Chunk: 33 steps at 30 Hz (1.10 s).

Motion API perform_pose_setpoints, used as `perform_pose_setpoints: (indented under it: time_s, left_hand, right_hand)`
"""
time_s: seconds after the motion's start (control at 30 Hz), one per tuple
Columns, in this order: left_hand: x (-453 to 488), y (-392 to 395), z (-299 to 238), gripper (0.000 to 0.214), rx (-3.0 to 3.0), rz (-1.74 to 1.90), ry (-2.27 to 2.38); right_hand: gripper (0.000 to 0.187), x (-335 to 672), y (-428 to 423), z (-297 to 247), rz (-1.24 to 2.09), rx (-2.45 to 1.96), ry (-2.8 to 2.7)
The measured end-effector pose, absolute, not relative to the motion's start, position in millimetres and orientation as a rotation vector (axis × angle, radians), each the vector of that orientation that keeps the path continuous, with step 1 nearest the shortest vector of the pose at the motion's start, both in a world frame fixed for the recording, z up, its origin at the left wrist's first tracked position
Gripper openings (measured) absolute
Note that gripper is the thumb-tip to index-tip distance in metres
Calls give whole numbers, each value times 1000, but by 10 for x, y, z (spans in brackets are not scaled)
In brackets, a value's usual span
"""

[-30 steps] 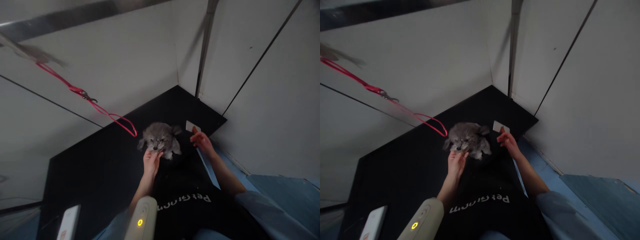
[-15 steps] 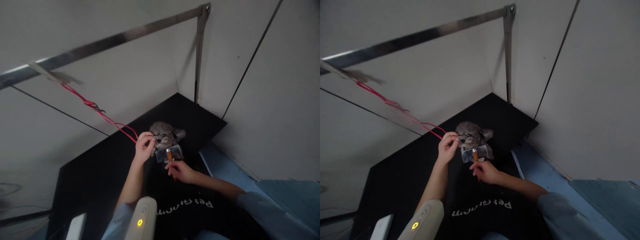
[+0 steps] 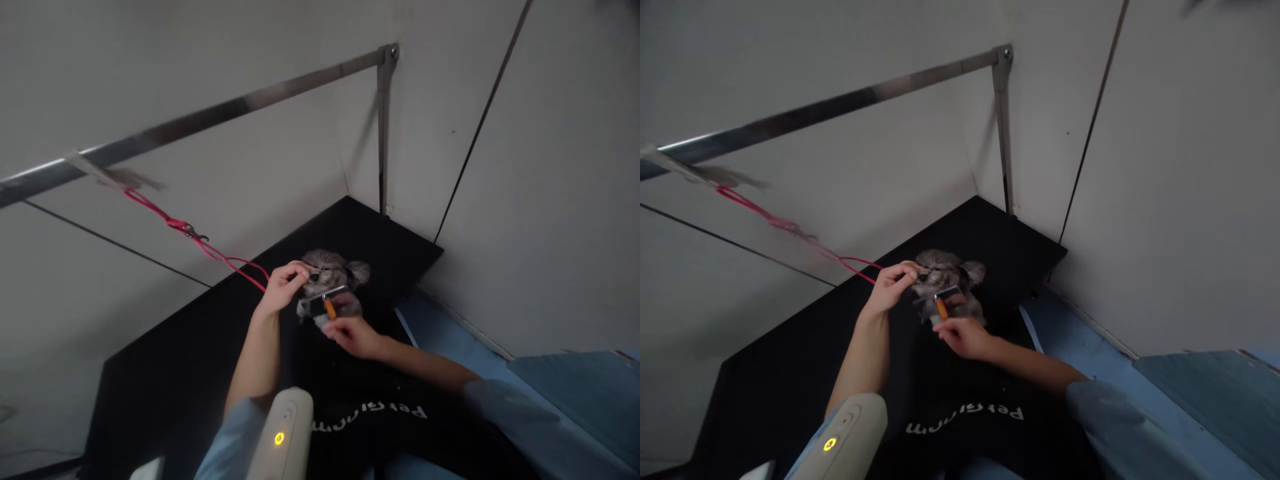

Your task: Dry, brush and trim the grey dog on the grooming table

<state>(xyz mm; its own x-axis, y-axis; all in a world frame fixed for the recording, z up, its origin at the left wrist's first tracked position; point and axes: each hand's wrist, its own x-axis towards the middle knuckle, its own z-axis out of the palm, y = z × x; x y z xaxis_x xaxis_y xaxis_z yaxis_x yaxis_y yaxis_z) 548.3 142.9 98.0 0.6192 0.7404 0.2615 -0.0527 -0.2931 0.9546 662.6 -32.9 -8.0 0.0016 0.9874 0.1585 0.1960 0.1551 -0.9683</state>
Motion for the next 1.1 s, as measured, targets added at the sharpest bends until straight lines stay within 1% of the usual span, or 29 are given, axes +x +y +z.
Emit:
perform_pose_setpoints:
  time_s: [0.1,0.13,0.2,0.27,0.33,0.4,0.43,0.5,0.57,0.63,0.7,0.8,0.87,0.93,1.03,1.1]
  left_hand:
    - [5507,1475,1014,21,1601,803,565]
    - [5514,1491,1030,21,1587,770,558]
    - [5530,1519,1066,19,1598,711,541]
    - [5552,1543,1099,18,1618,671,534]
    - [5579,1563,1122,18,1635,631,529]
    - [5610,1587,1129,20,1683,585,496]
    - [5625,1602,1126,21,1721,559,469]
    - [5650,1641,1109,23,1805,509,413]
    - [5668,1692,1081,26,1866,486,378]
    - [5682,1751,1049,30,1902,484,354]
    - [5700,1810,1020,32,1929,477,338]
    - [5751,1872,994,33,1965,435,335]
    - [5802,1888,987,33,1966,413,315]
    - [5862,1885,981,34,1953,382,272]
    - [5955,1864,966,33,1933,303,217]
    - [6010,1856,949,33,1919,272,211]
  right_hand:
    - [27,6633,-347,-66,1179,-1169,-1406]
    - [28,6645,-342,-53,1166,-1122,-1432]
    - [27,6674,-318,-23,996,-1100,-1512]
    - [23,6679,-299,-9,821,-1199,-1544]
    - [21,6657,-300,-7,848,-1272,-1554]
    - [23,6635,-303,7,917,-1234,-1569]
    - [24,6632,-296,19,892,-1199,-1584]
    - [23,6636,-268,36,735,-1184,-1605]
    - [21,6629,-244,20,628,-1277,-1575]
    - [21,6601,-243,-19,715,-1355,-1524]
    - [23,6575,-253,-36,840,-1322,-1489]
    - [24,6581,-244,12,771,-1259,-1482]
    - [21,6584,-235,49,708,-1326,-1451]
    - [19,6562,-243,64,803,-1389,-1372]
    - [20,6516,-266,67,997,-1319,-1255]
    - [21,6502,-274,54,981,-1285,-1227]
